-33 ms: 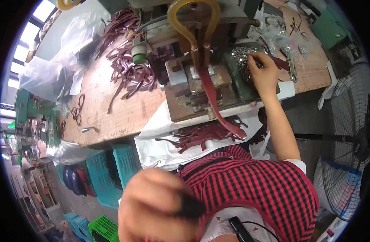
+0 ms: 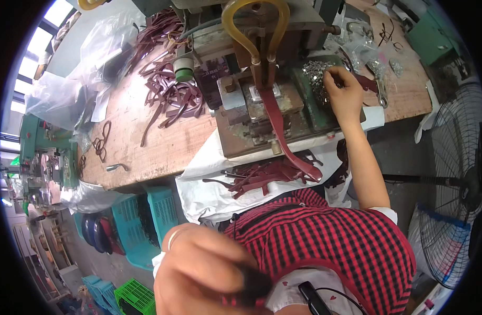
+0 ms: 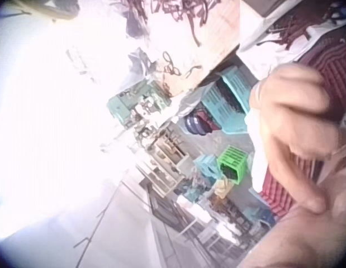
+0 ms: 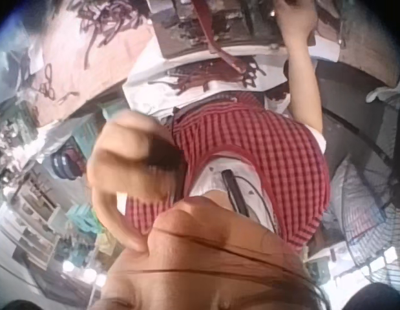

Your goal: The person repeatedly picks reddish-brown leather straps and small metal hardware from a tray, inserts the hardware into the strap ends, and uses a press machine to secure them. The finished straps are placed on the table. The process is repeated continuously.

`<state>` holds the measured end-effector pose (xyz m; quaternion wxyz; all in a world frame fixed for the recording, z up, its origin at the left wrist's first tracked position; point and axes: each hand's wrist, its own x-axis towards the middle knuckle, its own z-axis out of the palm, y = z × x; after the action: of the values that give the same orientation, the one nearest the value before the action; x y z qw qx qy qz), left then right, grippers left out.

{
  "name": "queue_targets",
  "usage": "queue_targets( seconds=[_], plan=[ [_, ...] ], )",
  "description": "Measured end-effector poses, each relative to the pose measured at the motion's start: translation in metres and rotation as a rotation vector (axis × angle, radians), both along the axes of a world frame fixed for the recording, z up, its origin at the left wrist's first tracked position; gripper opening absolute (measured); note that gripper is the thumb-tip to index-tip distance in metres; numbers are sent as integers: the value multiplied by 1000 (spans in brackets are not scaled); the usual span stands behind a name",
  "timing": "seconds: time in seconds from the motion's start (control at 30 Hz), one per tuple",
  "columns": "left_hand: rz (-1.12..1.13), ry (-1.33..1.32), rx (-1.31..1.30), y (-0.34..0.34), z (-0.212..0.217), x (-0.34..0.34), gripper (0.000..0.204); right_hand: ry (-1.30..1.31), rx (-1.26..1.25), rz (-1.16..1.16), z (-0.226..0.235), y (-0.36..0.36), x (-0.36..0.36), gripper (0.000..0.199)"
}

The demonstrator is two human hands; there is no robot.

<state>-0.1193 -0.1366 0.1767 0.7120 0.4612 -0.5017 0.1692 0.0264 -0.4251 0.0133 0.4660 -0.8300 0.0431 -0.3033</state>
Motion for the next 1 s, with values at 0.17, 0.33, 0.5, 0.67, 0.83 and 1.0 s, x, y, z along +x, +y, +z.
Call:
queue_targets(
  seconds=[0.17,0.33,0.5,0.67,0.83,1.0],
  plan=[
    [846,-233,244,85,-29,7,28,36,307,142,-7,11,-1,13],
    [1215,297,635,112,-76,131,11,20,328,135,36,21,-13,13],
    [1456,474,1275,158,-217,190,28,79,222,115,22,32,-6,15],
    [1442,249,1342,165,-200,170,19,33,151,-74,4,-14,-59,16],
    [830,1038,1055,152,-145,142,20,85,233,249,58,23,-63,17],
    [531,1113,399,144,-166,129,29,-2,330,449,75,93,-26,24]
  ],
)
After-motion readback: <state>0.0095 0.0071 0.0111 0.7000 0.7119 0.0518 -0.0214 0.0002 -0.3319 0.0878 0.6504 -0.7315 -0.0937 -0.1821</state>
